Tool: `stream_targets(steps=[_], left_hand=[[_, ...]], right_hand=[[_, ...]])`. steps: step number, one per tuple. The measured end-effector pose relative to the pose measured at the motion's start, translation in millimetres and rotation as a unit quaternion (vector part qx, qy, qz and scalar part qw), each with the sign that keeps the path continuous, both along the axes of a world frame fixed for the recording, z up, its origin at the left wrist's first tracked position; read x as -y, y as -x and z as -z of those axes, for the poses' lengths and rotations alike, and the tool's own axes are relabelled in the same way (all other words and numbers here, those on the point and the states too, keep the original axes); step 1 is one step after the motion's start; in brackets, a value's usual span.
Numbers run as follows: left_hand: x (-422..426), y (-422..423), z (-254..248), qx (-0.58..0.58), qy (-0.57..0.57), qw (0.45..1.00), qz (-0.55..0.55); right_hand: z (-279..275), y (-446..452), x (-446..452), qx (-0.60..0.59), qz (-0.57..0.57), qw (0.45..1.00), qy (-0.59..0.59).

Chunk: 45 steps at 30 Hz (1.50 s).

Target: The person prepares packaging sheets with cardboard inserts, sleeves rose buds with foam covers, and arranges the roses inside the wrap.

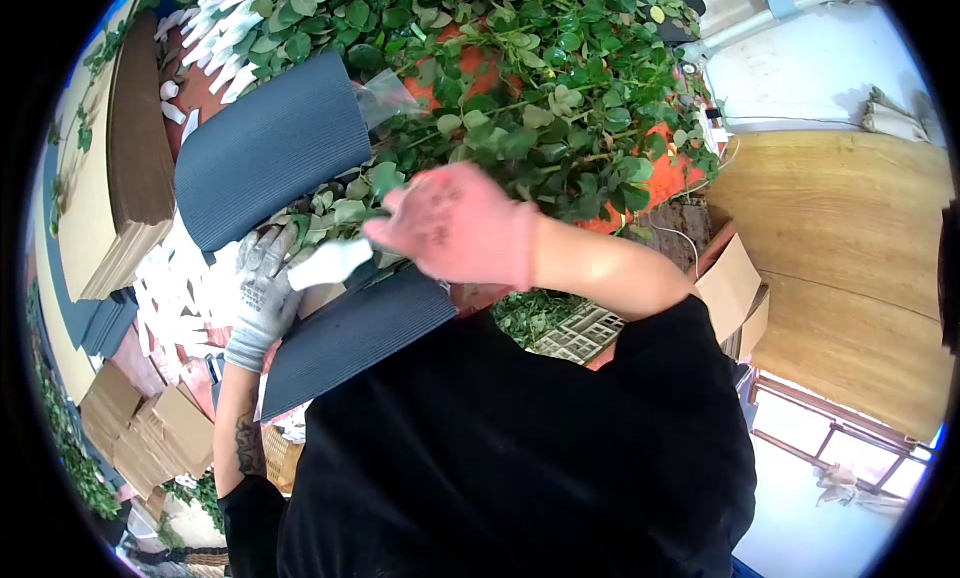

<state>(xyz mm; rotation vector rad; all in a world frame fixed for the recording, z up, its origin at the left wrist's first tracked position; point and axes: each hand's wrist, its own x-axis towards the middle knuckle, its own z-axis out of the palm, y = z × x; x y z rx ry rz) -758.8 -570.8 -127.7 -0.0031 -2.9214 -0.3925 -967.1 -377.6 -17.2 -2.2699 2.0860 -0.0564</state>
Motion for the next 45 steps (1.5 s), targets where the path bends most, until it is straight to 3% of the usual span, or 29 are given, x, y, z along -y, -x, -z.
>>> stream_targets(steps=[2,3,6,7,8,10,11,13,14,16,18,19,24,25,26,27,28,30,31,32,33,36,37,38,40,42,44,45], left_hand=[[3,-3,9,-0.024,0.008,1.0,0.015],[2,-1,5,-0.025,-0.005,1.0,0.017],[0,0,0,-0.03,-0.028,0.999,0.016],[0,0,0,-0.033,-0.029,0.999,0.012],[1,-1,-1,-0.038,-0.03,0.999,0.008],[0,-5,-2,-0.051,-0.015,0.999,-0.006],[-1,-7,-7,-0.076,-0.034,0.996,-0.032],[-4,-22,-2,-0.067,-0.046,0.99,-0.112],[-7,-21,2,-0.062,-0.044,0.99,-0.117],[-6,-28,0,-0.083,-0.047,0.991,-0.098],[-4,-36,-6,-0.027,-0.088,0.987,-0.134],[-4,-36,-5,-0.02,-0.105,0.983,-0.146],[3,-25,-7,0.037,-0.128,0.975,-0.179],[5,-27,-5,0.061,-0.174,0.975,-0.126],[6,-30,-3,0.084,-0.219,0.969,-0.073],[6,-34,2,0.075,-0.235,0.967,-0.06],[8,-37,-2,0.077,-0.235,0.967,-0.064],[11,-46,-12,0.154,-0.38,0.903,-0.131],[11,-54,-6,0.169,-0.366,0.899,-0.174],[9,-58,-4,0.171,-0.366,0.897,-0.179],[6,-63,-3,0.157,-0.412,0.877,-0.191],[-5,-69,-8,0.16,-0.455,0.841,-0.247],[-7,-70,-6,0.136,-0.454,0.845,-0.249],[-7,-71,-3,0.111,-0.451,0.85,-0.249],[-7,-71,4,0.11,-0.474,0.838,-0.249],[-4,-68,10,0.062,-0.402,0.896,-0.175],[0,-62,11,0.037,-0.362,0.921,-0.138],[4,-58,9,0.01,-0.318,0.942,-0.104]], right_hand=[[-40,15,-17,-0.111,0.064,0.986,0.103],[-67,27,-24,-0.076,0.103,0.99,0.057],[-133,89,-53,-0.11,0.081,0.954,0.268],[-166,86,-64,-0.078,0.28,0.936,0.199],[-182,113,-89,-0.009,0.376,0.881,0.288],[-225,127,-111,-0.072,0.343,0.863,0.364],[-249,135,-123,-0.033,0.344,0.861,0.374],[-274,129,-128,0.006,0.346,0.856,0.383],[-276,117,-125,-0.033,0.342,0.874,0.344],[-254,96,-97,-0.064,0.299,0.913,0.271],[-216,77,-55,-0.068,0.225,0.949,0.209],[-207,65,-39,-0.155,0.127,0.971,0.132],[-148,19,22,-0.268,-0.021,0.963,0.011],[-134,11,31,-0.279,-0.046,0.959,-0.001],[-120,6,37,-0.214,-0.091,0.972,0.036],[-98,-5,44,-0.278,-0.098,0.955,-0.004],[-76,-12,53,-0.238,-0.123,0.963,-0.026],[-20,-21,61,-0.157,-0.168,0.973,-0.018],[-11,-32,70,-0.124,-0.172,0.973,-0.088],[22,-31,68,-0.075,-0.166,0.982,-0.04],[41,-34,73,-0.052,-0.148,0.983,-0.094],[76,-40,80,-0.043,-0.117,0.973,-0.197],[81,-45,77,-0.047,-0.122,0.973,-0.191],[88,-42,70,-0.021,-0.166,0.98,-0.11],[90,-37,73,-0.034,-0.121,0.983,-0.131],[81,-32,80,-0.012,-0.113,0.993,-0.042],[69,-47,91,-0.071,-0.123,0.965,-0.218],[75,-51,84,-0.06,-0.137,0.966,-0.211]])
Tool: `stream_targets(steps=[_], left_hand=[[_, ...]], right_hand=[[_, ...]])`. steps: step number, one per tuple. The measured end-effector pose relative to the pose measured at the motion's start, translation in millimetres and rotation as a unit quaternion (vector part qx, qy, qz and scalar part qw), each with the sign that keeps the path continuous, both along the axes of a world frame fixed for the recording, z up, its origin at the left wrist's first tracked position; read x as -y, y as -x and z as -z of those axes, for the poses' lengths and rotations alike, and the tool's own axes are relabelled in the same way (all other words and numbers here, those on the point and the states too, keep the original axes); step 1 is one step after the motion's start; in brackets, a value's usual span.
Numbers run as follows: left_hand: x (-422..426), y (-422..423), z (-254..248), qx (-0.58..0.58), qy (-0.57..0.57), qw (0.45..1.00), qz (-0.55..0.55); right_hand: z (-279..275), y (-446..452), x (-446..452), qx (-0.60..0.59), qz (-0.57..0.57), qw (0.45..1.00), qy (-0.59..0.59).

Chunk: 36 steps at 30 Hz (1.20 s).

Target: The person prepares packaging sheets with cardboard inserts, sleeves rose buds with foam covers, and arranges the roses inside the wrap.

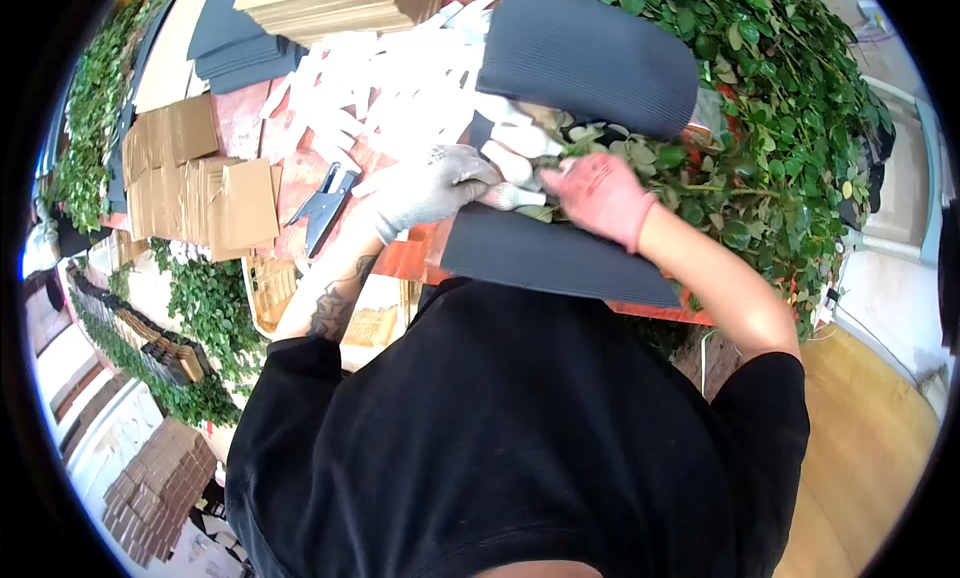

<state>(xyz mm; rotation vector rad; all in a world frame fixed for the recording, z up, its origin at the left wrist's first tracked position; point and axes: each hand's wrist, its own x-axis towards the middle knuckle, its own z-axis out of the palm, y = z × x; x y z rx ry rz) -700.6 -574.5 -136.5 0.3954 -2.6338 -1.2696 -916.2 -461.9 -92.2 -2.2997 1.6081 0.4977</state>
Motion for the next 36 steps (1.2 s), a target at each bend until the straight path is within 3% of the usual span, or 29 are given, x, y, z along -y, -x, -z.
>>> stream_targets(steps=[3,5,7,10,11,13,15,21,23,24,27,28,32,36], left_hand=[[7,5,-29,-0.049,0.078,0.994,-0.061],[11,16,-39,-0.051,0.144,0.985,-0.081],[18,32,-32,-0.05,0.244,0.968,-0.01],[5,45,-34,0.017,0.291,0.956,0.014],[3,49,-36,0.012,0.291,0.956,0.018],[-1,48,-40,0.052,0.3,0.953,0.015],[-2,46,-40,0.046,0.303,0.952,0.008],[-5,60,-42,-0.008,0.296,0.949,0.106],[-8,64,-42,-0.026,0.262,0.962,0.076],[-6,62,-42,-0.018,0.253,0.963,0.091],[-5,60,-39,-0.015,0.246,0.964,0.096],[-5,61,-38,-0.015,0.246,0.964,0.095],[-6,58,-32,-0.018,0.213,0.974,0.076],[-6,52,-22,-0.023,0.243,0.968,0.061]], right_hand=[[19,12,-14,0.097,-0.006,0.994,0.046],[48,20,-23,0.203,-0.01,0.968,0.146],[26,15,-23,0.093,-0.016,0.993,0.076],[-23,19,-28,0.09,0.063,0.991,0.072],[-30,26,-35,0.095,0.069,0.988,0.103],[-44,40,-54,-0.093,0.082,0.967,0.221],[-54,67,-57,0.011,0.206,0.972,0.11],[-27,102,-85,-0.05,0.146,0.973,0.172],[-33,97,-77,-0.078,0.193,0.977,0.035],[-27,100,-83,-0.077,0.187,0.975,0.091],[-43,92,-85,-0.083,0.2,0.973,0.074],[-36,91,-92,-0.1,0.184,0.969,0.132],[-15,94,-105,-0.114,0.165,0.968,0.151],[16,115,-110,-0.051,0.173,0.971,0.155]])
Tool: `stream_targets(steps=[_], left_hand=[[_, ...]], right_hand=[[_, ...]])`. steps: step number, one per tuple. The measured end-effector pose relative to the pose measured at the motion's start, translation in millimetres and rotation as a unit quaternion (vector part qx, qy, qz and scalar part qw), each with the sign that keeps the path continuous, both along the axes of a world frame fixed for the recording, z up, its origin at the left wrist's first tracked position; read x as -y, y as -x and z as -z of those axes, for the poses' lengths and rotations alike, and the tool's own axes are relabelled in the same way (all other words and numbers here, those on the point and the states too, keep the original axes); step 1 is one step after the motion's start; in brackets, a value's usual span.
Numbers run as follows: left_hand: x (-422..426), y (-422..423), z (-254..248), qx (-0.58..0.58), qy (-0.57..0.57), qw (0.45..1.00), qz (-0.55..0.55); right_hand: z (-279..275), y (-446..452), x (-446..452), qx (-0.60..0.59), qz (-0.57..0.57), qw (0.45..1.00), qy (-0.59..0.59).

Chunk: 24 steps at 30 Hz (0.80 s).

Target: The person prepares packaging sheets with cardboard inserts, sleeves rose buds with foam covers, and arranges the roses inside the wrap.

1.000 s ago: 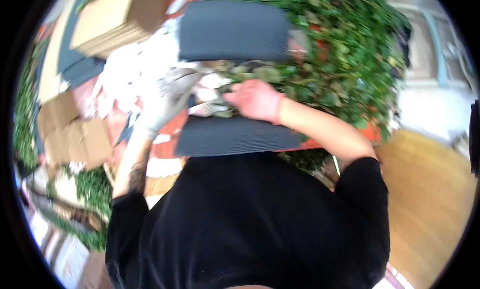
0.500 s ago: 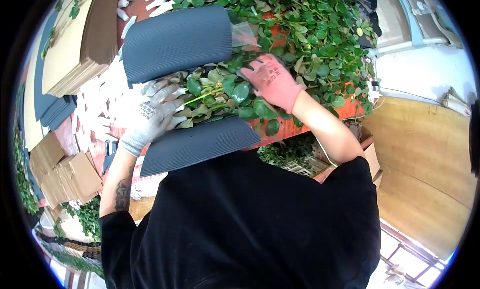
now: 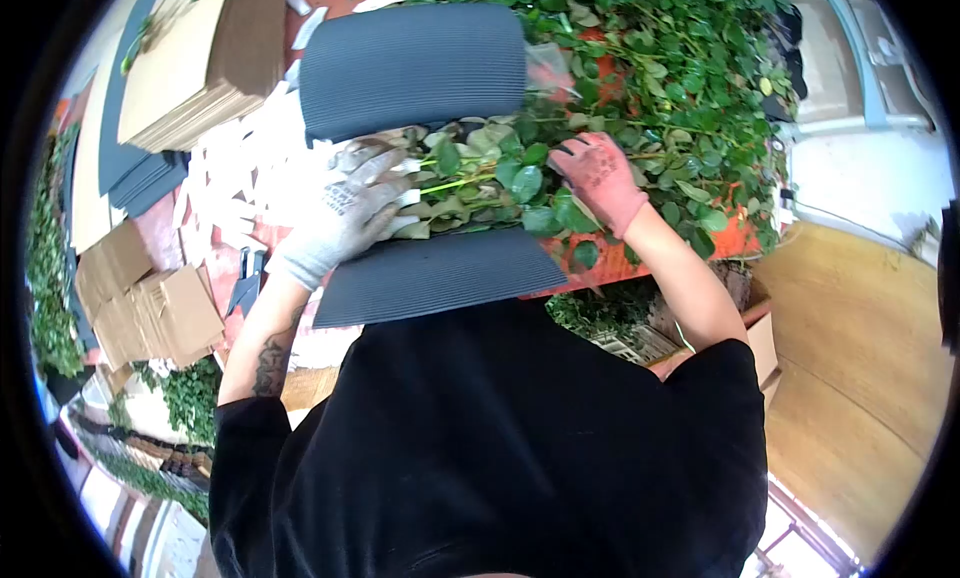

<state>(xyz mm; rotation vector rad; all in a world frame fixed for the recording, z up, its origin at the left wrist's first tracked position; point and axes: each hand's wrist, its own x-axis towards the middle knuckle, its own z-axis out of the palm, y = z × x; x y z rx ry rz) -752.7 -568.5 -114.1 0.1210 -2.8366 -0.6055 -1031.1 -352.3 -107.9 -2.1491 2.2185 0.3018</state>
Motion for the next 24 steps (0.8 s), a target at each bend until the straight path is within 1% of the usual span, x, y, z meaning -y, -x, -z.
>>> stream_targets(steps=[1,2,3,4,5,6,7,8,9,10,11,13,14,15,16,17,18,19,20,21,23,24], left_hand=[[1,1,0,0.001,-0.002,1.0,-0.001],[2,-1,3,-0.019,0.003,1.0,0.004],[5,-7,3,-0.033,0.009,0.999,0.005],[9,-15,0,-0.03,-0.019,0.999,-0.008],[8,-21,3,-0.009,-0.037,0.997,-0.063],[10,-27,1,-0.002,-0.056,0.995,-0.077],[13,-31,0,0.001,-0.076,0.993,-0.089],[15,-35,-2,0.009,-0.072,0.992,-0.1],[15,-40,-2,0.035,-0.098,0.99,-0.094],[13,-45,-2,0.062,-0.127,0.986,-0.087],[11,-49,0,0.068,-0.128,0.985,-0.093],[12,-50,4,0.127,-0.144,0.977,-0.099],[12,-50,6,0.154,-0.152,0.971,-0.1],[13,-50,8,0.156,-0.154,0.97,-0.102],[16,-50,12,0.178,-0.171,0.964,-0.098],[16,-52,13,0.201,-0.189,0.956,-0.096],[14,-52,11,0.177,-0.206,0.957,-0.098],[13,-54,13,0.178,-0.211,0.955,-0.105],[12,-56,18,0.151,-0.189,0.966,-0.086],[11,-57,21,0.124,-0.167,0.976,-0.065],[12,-57,21,0.138,-0.174,0.973,-0.057],[15,-56,24,0.128,-0.161,0.978,-0.041]], right_hand=[[-2,0,1,-0.003,0.018,1.0,-0.021],[-8,-2,-4,-0.005,0.024,1.0,0.013],[1,1,-12,-0.02,-0.001,0.998,0.056],[37,25,-32,-0.117,-0.068,0.99,0.044],[12,15,-22,-0.022,-0.066,0.997,0.031],[-28,-6,-1,-0.047,0.038,0.991,-0.118],[-44,-8,3,-0.057,0.04,0.994,-0.086],[-59,-9,2,-0.119,0.016,0.993,0.0],[-87,-25,21,-0.152,0.064,0.986,-0.011],[-108,-35,37,-0.094,0.035,0.995,0.003],[-118,-45,48,-0.038,0.009,0.999,0.018],[-107,-71,64,0.129,-0.107,0.986,0.025],[-83,-76,69,0.192,-0.177,0.964,0.054],[-62,-87,80,0.212,-0.188,0.959,0.002],[-30,-95,87,0.087,-0.21,0.971,-0.076],[-35,-112,103,0.129,-0.173,0.964,-0.156],[-25,-114,105,0.137,-0.179,0.96,-0.166],[-17,-119,107,0.146,-0.185,0.955,-0.178],[-12,-120,110,0.147,-0.192,0.953,-0.181],[-10,-122,112,0.136,-0.176,0.954,-0.203],[-4,-122,112,0.125,-0.155,0.953,-0.227],[4,-119,108,0.136,-0.167,0.961,-0.176]])
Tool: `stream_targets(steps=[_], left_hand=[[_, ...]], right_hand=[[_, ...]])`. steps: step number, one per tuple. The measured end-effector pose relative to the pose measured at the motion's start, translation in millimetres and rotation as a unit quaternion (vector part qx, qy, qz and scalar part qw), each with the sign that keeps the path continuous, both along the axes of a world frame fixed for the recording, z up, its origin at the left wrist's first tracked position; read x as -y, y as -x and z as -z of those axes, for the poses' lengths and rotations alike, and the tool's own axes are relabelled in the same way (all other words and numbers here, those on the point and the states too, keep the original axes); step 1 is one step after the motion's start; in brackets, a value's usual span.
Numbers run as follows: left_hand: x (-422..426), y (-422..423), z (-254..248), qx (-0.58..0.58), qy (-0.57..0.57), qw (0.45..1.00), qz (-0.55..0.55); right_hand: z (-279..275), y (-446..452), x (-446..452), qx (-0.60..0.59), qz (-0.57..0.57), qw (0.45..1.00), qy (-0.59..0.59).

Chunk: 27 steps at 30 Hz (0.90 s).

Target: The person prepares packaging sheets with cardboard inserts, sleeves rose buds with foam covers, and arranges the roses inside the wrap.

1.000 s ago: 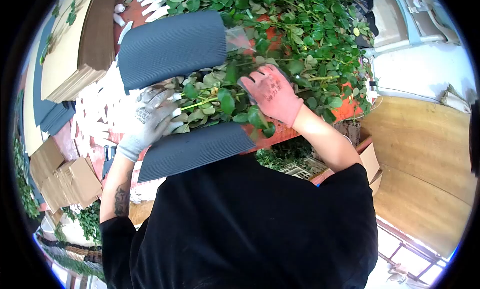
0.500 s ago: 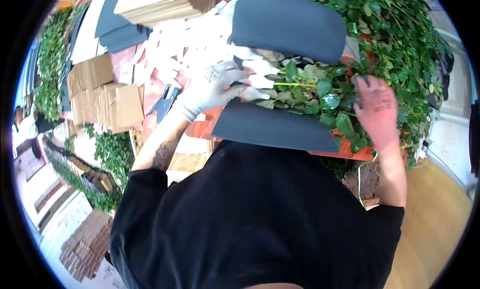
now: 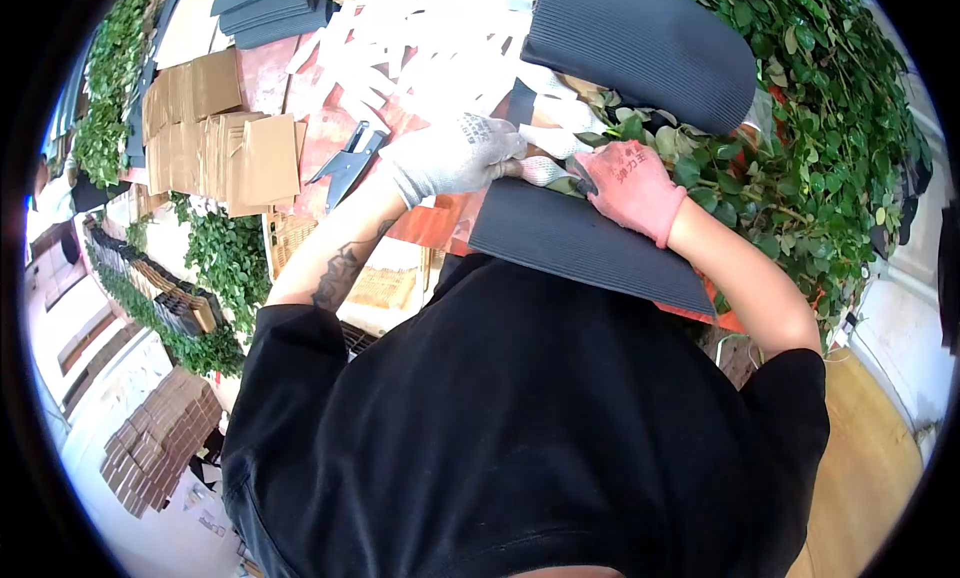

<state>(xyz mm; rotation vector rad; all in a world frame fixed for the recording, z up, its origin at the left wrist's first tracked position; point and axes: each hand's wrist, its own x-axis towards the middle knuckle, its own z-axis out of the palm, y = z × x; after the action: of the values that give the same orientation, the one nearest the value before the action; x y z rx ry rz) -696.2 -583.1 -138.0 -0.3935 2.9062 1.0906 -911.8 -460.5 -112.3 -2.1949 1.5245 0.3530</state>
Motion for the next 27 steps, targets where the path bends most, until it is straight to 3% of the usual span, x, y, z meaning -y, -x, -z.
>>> stream_targets(steps=[2,5,13,14,17,18,20,21,22,23,24,25,26,27], left_hand=[[1,1,4,-0.012,0.008,1.0,0.02],[5,0,3,-0.053,0.004,0.997,0.049],[18,-6,4,-0.115,-0.073,0.99,0.044],[19,-12,2,-0.105,-0.064,0.992,0.035],[26,-28,-5,-0.091,-0.05,0.994,0.036],[31,-37,-4,-0.078,-0.04,0.996,0.027],[49,-57,-24,0.111,-0.022,0.992,-0.055],[56,-64,-29,0.211,0.004,0.973,-0.094],[57,-65,-34,0.211,0.008,0.973,-0.097],[54,-67,-38,0.12,0.079,0.984,-0.101],[51,-69,-43,0.03,0.149,0.982,-0.11],[46,-59,-54,0.031,0.145,0.984,-0.098],[31,-37,-70,-0.035,0.061,0.993,-0.093],[20,-23,-55,-0.113,-0.019,0.991,-0.069]], right_hand=[[9,3,-6,0.029,-0.009,0.997,0.074],[10,2,-4,0.027,0.007,0.999,0.027],[17,6,-12,0.063,0.021,0.994,0.082],[16,6,-8,0.073,0.033,0.996,0.03],[20,6,-13,0.065,0.021,0.994,0.083],[19,6,-12,0.067,0.023,0.994,0.083],[10,5,-6,0.071,0.061,0.996,-0.016],[15,4,-9,0.074,0.059,0.995,-0.014],[18,3,-12,0.056,0.037,0.997,0.026],[19,3,-11,0.037,0.011,0.997,0.066],[17,4,-9,0.035,0.016,0.999,0.027],[15,3,-8,0.035,-0.001,0.999,0.029],[14,5,-9,0.039,-0.001,0.999,0.036],[11,4,-9,0.044,-0.001,0.998,0.041]])
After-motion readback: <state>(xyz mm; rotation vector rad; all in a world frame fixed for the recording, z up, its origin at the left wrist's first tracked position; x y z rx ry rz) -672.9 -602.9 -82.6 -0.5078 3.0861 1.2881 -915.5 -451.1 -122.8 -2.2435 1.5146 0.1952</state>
